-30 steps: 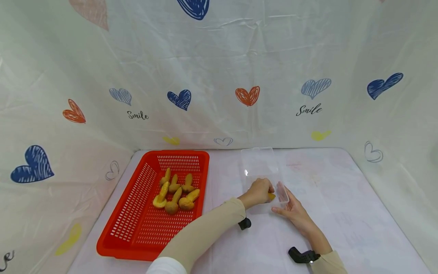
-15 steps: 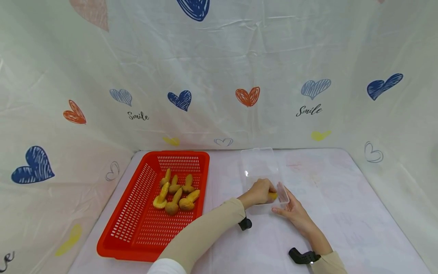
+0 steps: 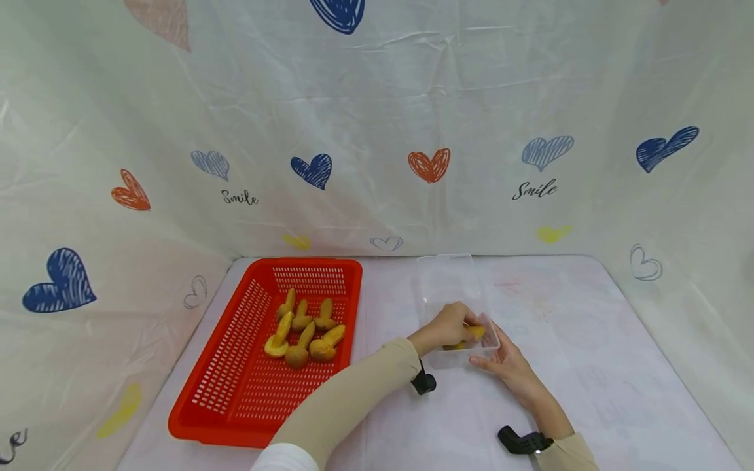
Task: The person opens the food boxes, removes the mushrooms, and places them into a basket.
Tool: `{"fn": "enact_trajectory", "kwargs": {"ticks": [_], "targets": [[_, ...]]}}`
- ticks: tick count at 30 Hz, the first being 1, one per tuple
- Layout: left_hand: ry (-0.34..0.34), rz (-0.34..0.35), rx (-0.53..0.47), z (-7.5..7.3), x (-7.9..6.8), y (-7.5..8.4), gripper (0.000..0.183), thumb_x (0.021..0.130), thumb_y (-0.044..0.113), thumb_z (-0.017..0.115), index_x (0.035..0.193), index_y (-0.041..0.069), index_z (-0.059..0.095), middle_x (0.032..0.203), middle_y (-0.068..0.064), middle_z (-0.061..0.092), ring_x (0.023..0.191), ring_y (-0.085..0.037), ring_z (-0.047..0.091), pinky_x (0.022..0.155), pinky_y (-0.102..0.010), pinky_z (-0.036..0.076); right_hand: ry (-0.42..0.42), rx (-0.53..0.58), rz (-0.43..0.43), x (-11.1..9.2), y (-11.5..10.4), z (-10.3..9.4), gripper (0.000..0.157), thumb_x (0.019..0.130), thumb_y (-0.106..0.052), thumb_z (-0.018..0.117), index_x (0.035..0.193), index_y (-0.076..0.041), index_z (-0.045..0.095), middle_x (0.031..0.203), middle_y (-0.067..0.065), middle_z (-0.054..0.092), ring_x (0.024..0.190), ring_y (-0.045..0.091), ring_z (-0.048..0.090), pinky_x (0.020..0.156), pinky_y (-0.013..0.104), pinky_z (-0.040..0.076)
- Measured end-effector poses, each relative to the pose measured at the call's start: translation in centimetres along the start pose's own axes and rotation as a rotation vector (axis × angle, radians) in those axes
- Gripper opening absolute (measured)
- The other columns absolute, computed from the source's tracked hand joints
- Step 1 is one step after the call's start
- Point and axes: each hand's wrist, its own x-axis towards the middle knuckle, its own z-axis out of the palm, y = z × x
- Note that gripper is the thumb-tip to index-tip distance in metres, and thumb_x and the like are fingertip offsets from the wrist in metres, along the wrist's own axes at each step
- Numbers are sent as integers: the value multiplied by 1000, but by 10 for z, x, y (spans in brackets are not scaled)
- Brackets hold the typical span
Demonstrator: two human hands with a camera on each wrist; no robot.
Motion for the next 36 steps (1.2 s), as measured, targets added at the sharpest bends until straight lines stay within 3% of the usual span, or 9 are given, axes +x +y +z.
{"fn": "enact_trajectory", "kwargs": {"ticks": [9,17,27,36], "targets": [[6,71,-38,-12,-2,6,32,84,6,80,115,4,75,110,-2,73,95,-9,65,79,-15,51,6,-8,-7,1,0,1,91,90,-3,72,160,-9,14,164,17,13,147,39,11,101,7,31],[12,116,-119,-38,-13,18,32,86,7,79,118,6,74,113,-4,72,96,-12,67,72,-19,55,17,-25,18,1,-2,1,91,91,-5,72,160,-8,13,164,18,10,148,40,9,97,3,28],[59,160,-147,-85,-38,25,36,88,11,78,123,10,72,117,-1,71,99,-12,67,75,-19,55,20,5,19,2,-3,1,94,90,-3,73,161,-10,11,163,20,16,144,36,24,99,9,37],[137,116,-196,-138,-73,15,39,92,14,73,130,11,68,122,-6,65,105,-21,63,80,-27,57,16,29,17,1,-2,2,96,89,-1,73,161,-9,10,159,24,24,128,5,47,98,13,42]]}}
